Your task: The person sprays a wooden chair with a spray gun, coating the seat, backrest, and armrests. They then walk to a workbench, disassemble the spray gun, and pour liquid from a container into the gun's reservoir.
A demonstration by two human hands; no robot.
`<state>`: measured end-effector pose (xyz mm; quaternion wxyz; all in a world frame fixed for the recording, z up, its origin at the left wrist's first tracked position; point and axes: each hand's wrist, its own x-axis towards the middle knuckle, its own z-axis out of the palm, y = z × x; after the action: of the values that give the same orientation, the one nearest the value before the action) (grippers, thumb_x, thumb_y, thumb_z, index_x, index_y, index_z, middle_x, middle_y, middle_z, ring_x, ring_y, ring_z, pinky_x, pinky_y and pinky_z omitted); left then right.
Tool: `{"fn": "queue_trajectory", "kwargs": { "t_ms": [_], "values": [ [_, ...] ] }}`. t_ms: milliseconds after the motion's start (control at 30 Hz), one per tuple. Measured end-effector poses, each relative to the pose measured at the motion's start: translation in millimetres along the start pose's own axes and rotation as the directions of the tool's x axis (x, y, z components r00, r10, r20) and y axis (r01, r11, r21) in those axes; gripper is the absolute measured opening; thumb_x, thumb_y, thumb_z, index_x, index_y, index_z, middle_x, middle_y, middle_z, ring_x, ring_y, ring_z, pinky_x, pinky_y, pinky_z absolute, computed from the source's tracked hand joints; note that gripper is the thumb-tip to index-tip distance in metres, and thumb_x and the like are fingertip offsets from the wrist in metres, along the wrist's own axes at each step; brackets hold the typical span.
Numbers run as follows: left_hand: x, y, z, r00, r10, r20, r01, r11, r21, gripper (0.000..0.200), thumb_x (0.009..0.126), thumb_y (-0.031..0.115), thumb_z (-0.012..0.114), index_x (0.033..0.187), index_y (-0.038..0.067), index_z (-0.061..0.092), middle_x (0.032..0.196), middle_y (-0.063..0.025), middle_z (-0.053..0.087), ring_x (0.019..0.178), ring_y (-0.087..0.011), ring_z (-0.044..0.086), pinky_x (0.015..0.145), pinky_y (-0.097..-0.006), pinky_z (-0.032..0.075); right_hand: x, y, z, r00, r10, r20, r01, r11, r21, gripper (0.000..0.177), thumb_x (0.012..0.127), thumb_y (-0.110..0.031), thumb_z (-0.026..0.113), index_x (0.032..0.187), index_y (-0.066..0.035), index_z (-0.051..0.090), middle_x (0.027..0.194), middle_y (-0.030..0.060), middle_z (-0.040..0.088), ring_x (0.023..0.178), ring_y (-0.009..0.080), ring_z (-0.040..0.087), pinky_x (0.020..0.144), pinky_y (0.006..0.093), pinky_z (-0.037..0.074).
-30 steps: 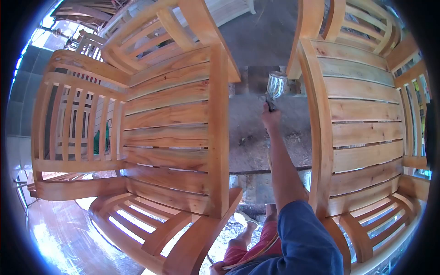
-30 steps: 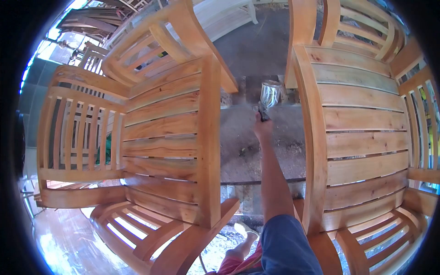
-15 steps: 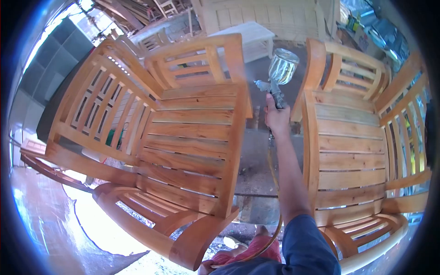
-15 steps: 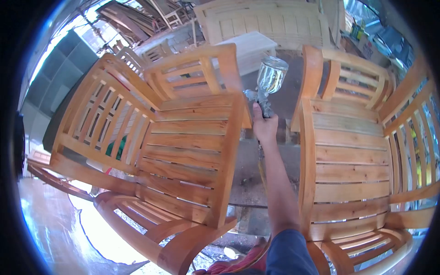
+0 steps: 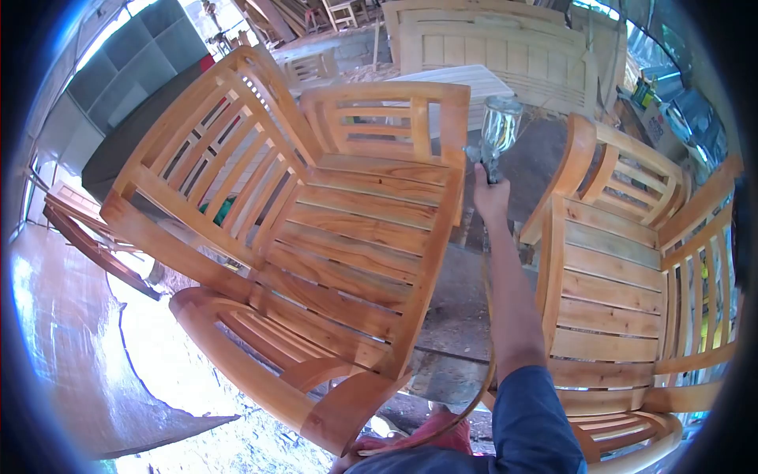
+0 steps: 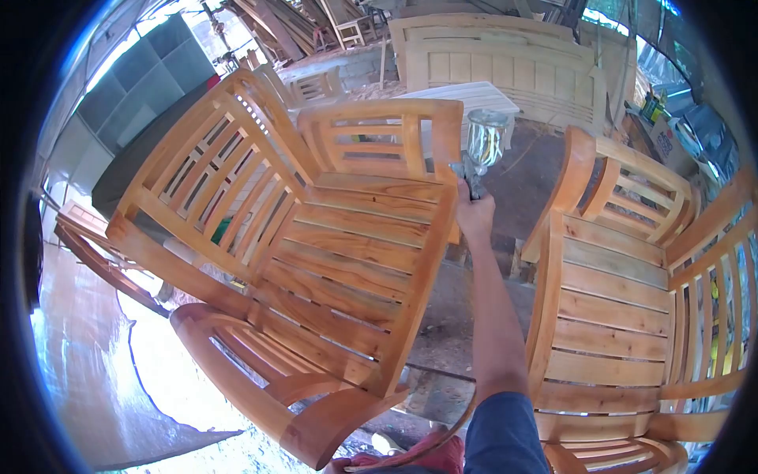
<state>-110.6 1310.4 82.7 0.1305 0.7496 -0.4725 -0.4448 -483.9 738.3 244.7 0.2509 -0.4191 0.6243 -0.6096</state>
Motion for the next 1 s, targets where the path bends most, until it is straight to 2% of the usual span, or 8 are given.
{"fn": "queue_trajectory", "kwargs": {
  "t_ms": [33, 333, 467, 567, 667, 800, 900, 1000],
  "values": [
    [1, 1, -1, 1.000, -0.001, 0.000, 0.001, 1.000, -0.001, 0.023, 0.074, 0.032, 0.072, 0.088, 0.014, 0.072, 0.082, -0.0110, 0.069, 0.077, -0.0274, 0.067, 0.068, -0.0413, 0.052, -2, 4, -3, 0.995, 0.090, 0.048, -0.085, 0.992, -0.092, 0.044, 0.087, -0.037, 0.065, 0.097, 0.007, 0.065, 0.082, 0.0223, 0.068, 0.083, 0.0303, 0.069, 0.076, 0.0403, 0.049],
    [7, -9, 2, 0.998, 0.063, 0.010, -0.063, 0.998, 0.021, 0.024, 0.075, 0.032, 0.072, 0.090, 0.014, 0.073, 0.085, -0.0110, 0.070, 0.080, -0.0274, 0.068, 0.070, -0.0416, 0.053, -26, 11, 2, 1.000, 0.011, 0.012, -0.004, 0.869, -0.494, 0.052, 0.087, -0.043, 0.067, 0.081, 0.009, 0.064, 0.067, 0.0246, 0.064, 0.069, 0.0407, 0.065, 0.066, 0.0465, 0.047],
    [8, -24, 11, 0.980, 0.195, 0.046, -0.199, 0.975, 0.102, 0.024, 0.075, 0.032, 0.071, 0.091, 0.015, 0.073, 0.086, -0.0110, 0.070, 0.081, -0.0274, 0.068, 0.070, -0.0418, 0.053, -16, 25, 19, 0.961, -0.081, 0.264, 0.137, 0.970, -0.201, 0.049, 0.089, -0.043, 0.064, 0.086, 0.006, 0.068, 0.068, 0.0180, 0.067, 0.064, 0.0247, 0.066, 0.061, 0.0430, 0.047],
    [7, -30, 15, 0.969, 0.241, 0.047, -0.245, 0.960, 0.135, 0.024, 0.075, 0.032, 0.071, 0.092, 0.015, 0.073, 0.087, -0.0110, 0.070, 0.082, -0.0274, 0.068, 0.071, -0.0419, 0.053, -39, -11, 32, 0.921, 0.011, 0.389, -0.019, 1.000, 0.016, 0.044, 0.090, -0.042, 0.064, 0.089, 0.002, 0.069, 0.060, 0.0070, 0.060, 0.055, 0.0142, 0.055, 0.054, 0.0377, 0.042],
    [0, -37, 24, 0.964, 0.264, 0.024, -0.264, 0.951, 0.162, 0.025, 0.076, 0.032, 0.071, 0.093, 0.015, 0.074, 0.088, -0.0109, 0.071, 0.083, -0.0274, 0.068, 0.072, -0.0420, 0.053, -82, -68, 42, 0.821, 0.085, 0.565, 0.037, 0.979, -0.201, 0.040, 0.089, -0.042, 0.067, 0.091, -0.002, 0.069, 0.060, 0.0026, 0.053, 0.054, 0.0101, 0.050, 0.051, 0.0331, 0.039],
    [-13, -5, 13, 0.972, 0.229, -0.045, -0.220, 0.964, 0.149, 0.026, 0.075, 0.032, 0.072, 0.094, 0.016, 0.074, 0.090, -0.0108, 0.071, 0.085, -0.0276, 0.068, 0.073, -0.0420, 0.053, -162, -127, 64, 0.582, -0.257, 0.771, 0.572, 0.803, -0.164, 0.046, 0.089, -0.047, 0.063, 0.098, -0.002, 0.068, 0.072, 0.0173, 0.065, 0.067, 0.0336, 0.066, 0.059, 0.0431, 0.046],
    [-47, 80, -44, 0.988, 0.118, -0.097, -0.120, 0.993, -0.019, 0.028, 0.071, 0.030, 0.077, 0.094, 0.014, 0.073, 0.088, -0.0107, 0.071, 0.083, -0.0279, 0.067, 0.074, -0.0409, 0.053, -207, -140, 92, 0.351, -0.203, 0.914, 0.580, 0.813, -0.042, 0.047, 0.091, -0.046, 0.059, 0.098, 0.000, 0.066, 0.074, 0.0224, 0.065, 0.077, 0.0425, 0.065, 0.061, 0.0466, 0.048],
    [-57, 42, -44, 0.938, 0.178, -0.296, -0.245, 0.948, -0.204, 0.030, 0.069, 0.027, 0.080, 0.090, 0.007, 0.072, 0.082, -0.0104, 0.069, 0.082, -0.0282, 0.066, 0.075, -0.0397, 0.052, -245, -154, 118, 0.223, -0.336, 0.915, 0.565, 0.810, 0.160, 0.046, 0.091, -0.045, 0.059, 0.096, 0.000, 0.065, 0.069, 0.0220, 0.063, 0.073, 0.0417, 0.065, 0.059, 0.0458, 0.047]
  ]
}}
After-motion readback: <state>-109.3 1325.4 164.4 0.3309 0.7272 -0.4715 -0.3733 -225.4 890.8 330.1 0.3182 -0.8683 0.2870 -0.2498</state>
